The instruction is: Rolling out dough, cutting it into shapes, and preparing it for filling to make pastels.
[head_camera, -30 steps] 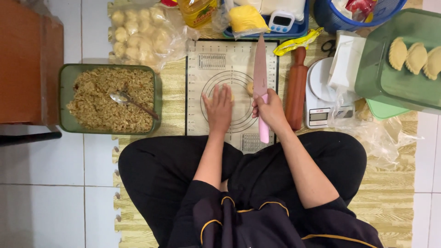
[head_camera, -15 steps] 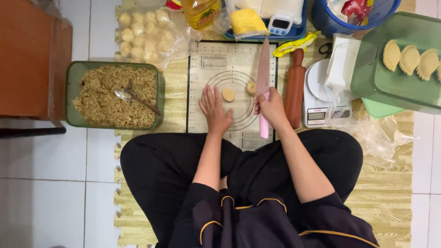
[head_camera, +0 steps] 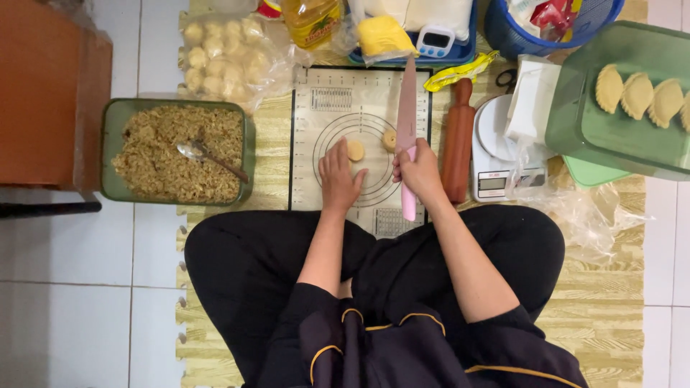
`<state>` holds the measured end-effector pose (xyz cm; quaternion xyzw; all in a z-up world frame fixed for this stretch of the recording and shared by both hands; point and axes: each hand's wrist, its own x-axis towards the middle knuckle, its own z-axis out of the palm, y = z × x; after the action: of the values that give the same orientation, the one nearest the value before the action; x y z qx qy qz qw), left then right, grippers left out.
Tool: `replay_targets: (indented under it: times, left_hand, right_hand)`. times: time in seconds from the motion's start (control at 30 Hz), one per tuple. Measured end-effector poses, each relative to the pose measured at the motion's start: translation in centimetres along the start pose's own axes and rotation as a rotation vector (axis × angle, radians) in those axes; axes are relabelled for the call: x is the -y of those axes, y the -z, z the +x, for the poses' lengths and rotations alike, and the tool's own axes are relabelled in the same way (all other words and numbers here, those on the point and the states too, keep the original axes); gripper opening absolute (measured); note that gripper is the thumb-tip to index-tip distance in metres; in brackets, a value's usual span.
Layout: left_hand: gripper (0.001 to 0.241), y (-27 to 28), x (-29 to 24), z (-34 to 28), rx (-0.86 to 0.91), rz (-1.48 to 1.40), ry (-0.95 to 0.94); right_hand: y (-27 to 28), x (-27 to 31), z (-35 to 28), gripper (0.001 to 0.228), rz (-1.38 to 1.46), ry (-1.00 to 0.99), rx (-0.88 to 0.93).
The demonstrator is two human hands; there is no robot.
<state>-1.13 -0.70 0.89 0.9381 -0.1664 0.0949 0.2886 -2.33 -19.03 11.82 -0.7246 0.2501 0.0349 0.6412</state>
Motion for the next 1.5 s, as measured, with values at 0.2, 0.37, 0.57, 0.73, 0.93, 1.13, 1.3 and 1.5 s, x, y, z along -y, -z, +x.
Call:
replay_targets:
  times: [0.2, 0.37, 0.57, 0.73, 0.93, 1.13, 1.3, 1.5]
  left_hand:
    - [0.084, -1.9, 1.1, 1.6, 0.018, 0.221, -0.096]
    - [0.071, -4.4, 2.6, 2.4, -0.111, 0.281, -0.177]
    - [0.065, -3.4, 2.9, 3.8, -0.200, 0.123, -0.048]
    - [0.056, 0.9, 2.7, 9.3, -0.171, -0.094, 0.275]
    - [0.055, 1.4, 6.1, 16.3, -0.169, -0.044, 0.306]
    - [0.077, -1.1, 7.1, 16.0, -0.069, 0.244, 0.192]
    - [0.044, -2.4, 1.3, 12.6, 0.058, -0.131, -0.088]
    - [0.059, -7.0, -1.9, 7.4, 0.306, -0.068, -0.285]
  right_hand:
    - [-0.1, 1.8, -0.8, 0.039, -0.041, -0.027, 0.005]
    - [-0.2, 0.8, 0.2, 0.035, -0.041, -0.037, 0.018]
    - [-0.3, 0.2, 0.9, 0.037, -0.079, -0.077, 0.022]
    - [-0.5, 0.1, 1.2, 0.034, -0.084, -0.086, 0.015]
    - [-0.8, 0.2, 1.6, 0.033, -0.116, -0.092, 0.019]
    - [-0.8, 1.0, 1.4, 0.018, -0.088, -0.072, -0.048]
    - [-0.5, 1.6, 1.6, 0.016, -0.045, 0.099, -0.258]
    - [0.2, 1.2, 1.5, 0.007, -0.052, 0.181, -0.314]
